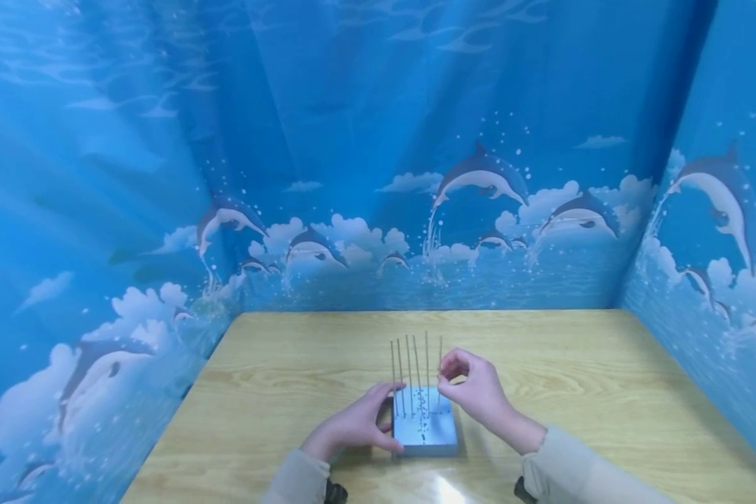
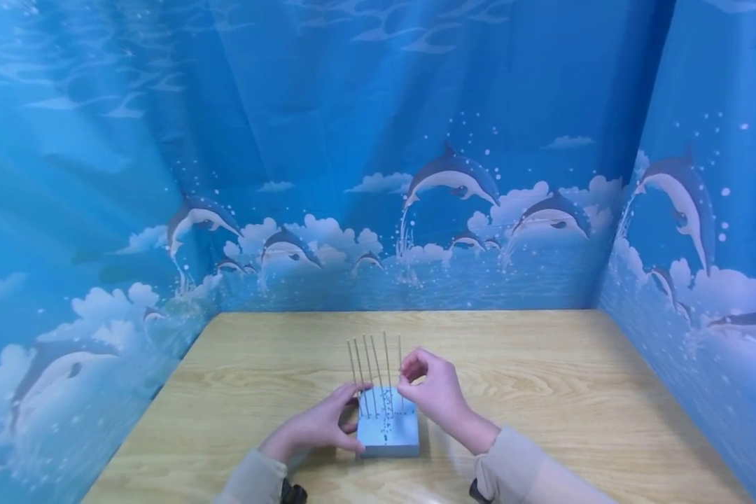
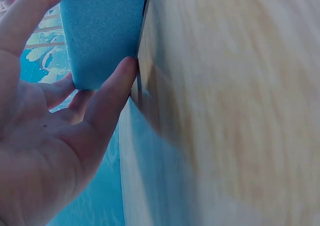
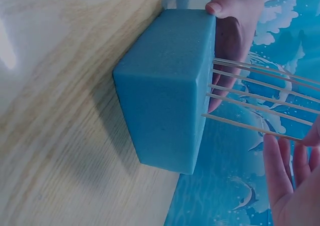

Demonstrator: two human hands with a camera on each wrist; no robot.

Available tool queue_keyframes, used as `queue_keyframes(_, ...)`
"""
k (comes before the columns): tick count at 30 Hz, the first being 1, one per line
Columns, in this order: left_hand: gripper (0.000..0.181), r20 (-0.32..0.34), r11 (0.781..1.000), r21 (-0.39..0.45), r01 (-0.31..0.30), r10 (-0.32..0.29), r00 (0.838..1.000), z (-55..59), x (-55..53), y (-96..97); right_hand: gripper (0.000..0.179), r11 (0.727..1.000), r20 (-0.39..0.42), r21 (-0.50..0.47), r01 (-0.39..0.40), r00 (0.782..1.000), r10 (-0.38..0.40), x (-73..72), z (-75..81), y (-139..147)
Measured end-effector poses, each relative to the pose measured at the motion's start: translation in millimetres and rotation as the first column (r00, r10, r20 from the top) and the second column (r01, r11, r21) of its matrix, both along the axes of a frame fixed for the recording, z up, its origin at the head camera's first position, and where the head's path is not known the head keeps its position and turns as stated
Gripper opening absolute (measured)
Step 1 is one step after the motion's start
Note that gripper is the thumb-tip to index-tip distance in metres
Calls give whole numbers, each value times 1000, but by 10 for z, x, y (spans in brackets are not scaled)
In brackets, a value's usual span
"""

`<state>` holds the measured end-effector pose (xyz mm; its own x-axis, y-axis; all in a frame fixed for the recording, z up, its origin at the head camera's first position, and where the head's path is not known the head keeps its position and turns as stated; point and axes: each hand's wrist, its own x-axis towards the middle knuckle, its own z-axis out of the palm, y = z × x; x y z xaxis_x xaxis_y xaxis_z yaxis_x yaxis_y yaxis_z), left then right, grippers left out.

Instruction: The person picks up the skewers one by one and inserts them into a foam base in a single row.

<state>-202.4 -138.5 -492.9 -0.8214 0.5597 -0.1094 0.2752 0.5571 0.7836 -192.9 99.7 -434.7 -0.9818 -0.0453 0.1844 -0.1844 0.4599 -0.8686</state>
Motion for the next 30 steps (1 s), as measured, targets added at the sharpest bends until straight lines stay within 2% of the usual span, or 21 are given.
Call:
queue_keyframes(12, 108, 21, 1000, 28, 1, -1, 1000, -14, -4, 23, 18, 999, 35, -26, -24, 999, 25, 9, 8, 57)
queue_keyframes(21, 109, 37, 1000, 12, 9, -10, 999, -57, -27, 19, 21, 996, 2, 37, -79, 997, 79, 12, 12, 166)
queue_keyframes(24, 113, 49, 1000, -10, 14, -14, 999, -81, -33, 20, 23, 988, -19, 91, -123, 992, 126, 16, -5, 227)
queue_keyframes(26, 115, 65, 1000, -8, 10, -10, 998, -97, -39, 22, 26, 975, -40, 167, -146, 987, 155, 18, -22, 261)
queue_keyframes(30, 120, 116, 999, 47, -4, -1, 993, -120, -42, 19, 36, 921, -75, 358, -153, 979, 192, 26, -62, 321)
